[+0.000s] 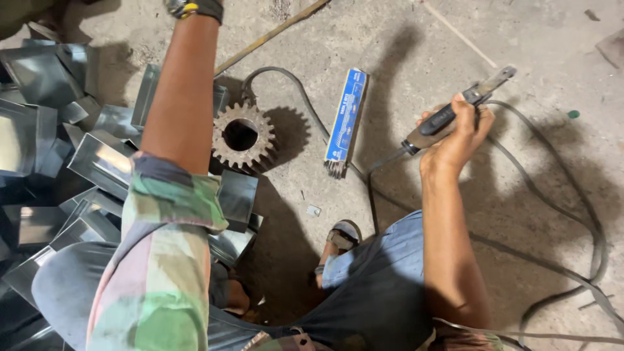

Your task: The person performs spot welding on several metal box components by hand, holding a welding electrode holder against the edges of the metal parts while they rest on a large gear-like base on the floor.

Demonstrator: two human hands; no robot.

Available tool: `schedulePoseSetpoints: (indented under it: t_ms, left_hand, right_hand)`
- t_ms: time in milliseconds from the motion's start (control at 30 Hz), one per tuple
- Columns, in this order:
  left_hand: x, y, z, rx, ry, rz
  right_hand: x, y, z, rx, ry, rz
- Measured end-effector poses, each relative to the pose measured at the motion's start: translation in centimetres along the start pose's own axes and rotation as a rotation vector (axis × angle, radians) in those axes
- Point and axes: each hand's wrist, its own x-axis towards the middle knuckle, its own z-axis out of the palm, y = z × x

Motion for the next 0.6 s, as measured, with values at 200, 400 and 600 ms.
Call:
schedulePoseSetpoints:
  t_ms: [200,400,600]
  left_hand:
    - [-9.2,-0.4,2.0,-0.209,0.298,-0.330]
    - [-28.3,6.0,0.9,-0.454,-0.477,-0.976]
    - [-38.7,12.2,7.4,-0.634,-1.099,-1.090]
  right_hand:
    - [-0.5,2.0,-0.4,-0.073,-0.030,0.098]
    - [-2.7,5.6,0.1,-0.347,-0.247,0.096]
    - [-7.7,8.3,-0.1,-0.509,-0.546,0.189]
